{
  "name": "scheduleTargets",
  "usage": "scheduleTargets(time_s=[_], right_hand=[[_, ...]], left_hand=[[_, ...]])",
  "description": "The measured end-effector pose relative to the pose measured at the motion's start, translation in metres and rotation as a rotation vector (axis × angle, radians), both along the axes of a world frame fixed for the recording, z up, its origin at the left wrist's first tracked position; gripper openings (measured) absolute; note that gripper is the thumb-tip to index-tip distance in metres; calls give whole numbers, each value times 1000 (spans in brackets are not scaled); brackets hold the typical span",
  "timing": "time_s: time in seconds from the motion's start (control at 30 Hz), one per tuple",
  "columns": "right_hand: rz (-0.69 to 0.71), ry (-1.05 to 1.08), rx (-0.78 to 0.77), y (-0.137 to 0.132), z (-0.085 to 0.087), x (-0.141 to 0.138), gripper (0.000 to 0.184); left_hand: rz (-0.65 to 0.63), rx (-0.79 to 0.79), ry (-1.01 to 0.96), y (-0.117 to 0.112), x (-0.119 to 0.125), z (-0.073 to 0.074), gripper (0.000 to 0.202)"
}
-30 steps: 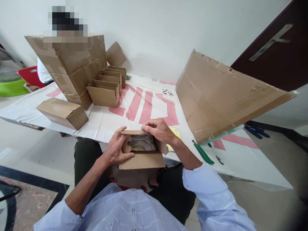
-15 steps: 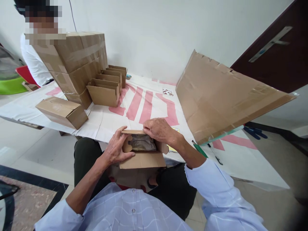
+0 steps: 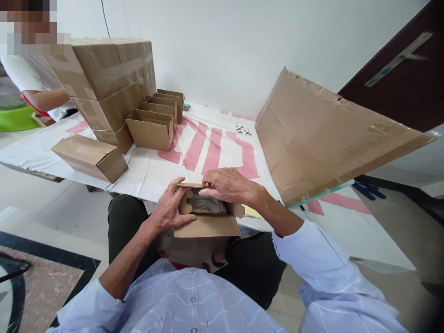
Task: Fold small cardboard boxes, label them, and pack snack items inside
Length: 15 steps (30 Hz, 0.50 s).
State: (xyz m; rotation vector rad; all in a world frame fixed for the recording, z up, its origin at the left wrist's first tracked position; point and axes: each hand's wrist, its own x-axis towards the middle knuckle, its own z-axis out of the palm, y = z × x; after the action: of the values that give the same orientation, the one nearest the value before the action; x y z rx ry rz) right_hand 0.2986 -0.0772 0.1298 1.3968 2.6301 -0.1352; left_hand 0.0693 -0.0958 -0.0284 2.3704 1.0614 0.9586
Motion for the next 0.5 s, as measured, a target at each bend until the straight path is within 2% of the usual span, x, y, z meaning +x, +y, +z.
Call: scheduleTargets(time_s=[0.07, 0.17, 0.27, 0.33, 0.4, 0.5], right_hand=[[8, -41, 41, 1, -3, -2, 21], [0, -114, 116, 8, -11, -3, 27], [-12, -117, 116, 19, -24, 0, 28], [-35, -92, 108, 28, -34, 6, 28], [-73, -53, 106, 36, -43, 13, 28], [-129, 16, 129, 39, -53, 22, 25]], left_hand=[[-10, -23, -5, 3, 0, 4, 90], [-41, -55, -43, 9, -1, 8, 84], [-73, -136, -126, 17, -6, 5, 70], [-45, -172, -200, 21, -10, 2, 61], [20, -113, -228, 23, -14, 2, 54], [71, 77, -136, 24, -18, 9, 46]])
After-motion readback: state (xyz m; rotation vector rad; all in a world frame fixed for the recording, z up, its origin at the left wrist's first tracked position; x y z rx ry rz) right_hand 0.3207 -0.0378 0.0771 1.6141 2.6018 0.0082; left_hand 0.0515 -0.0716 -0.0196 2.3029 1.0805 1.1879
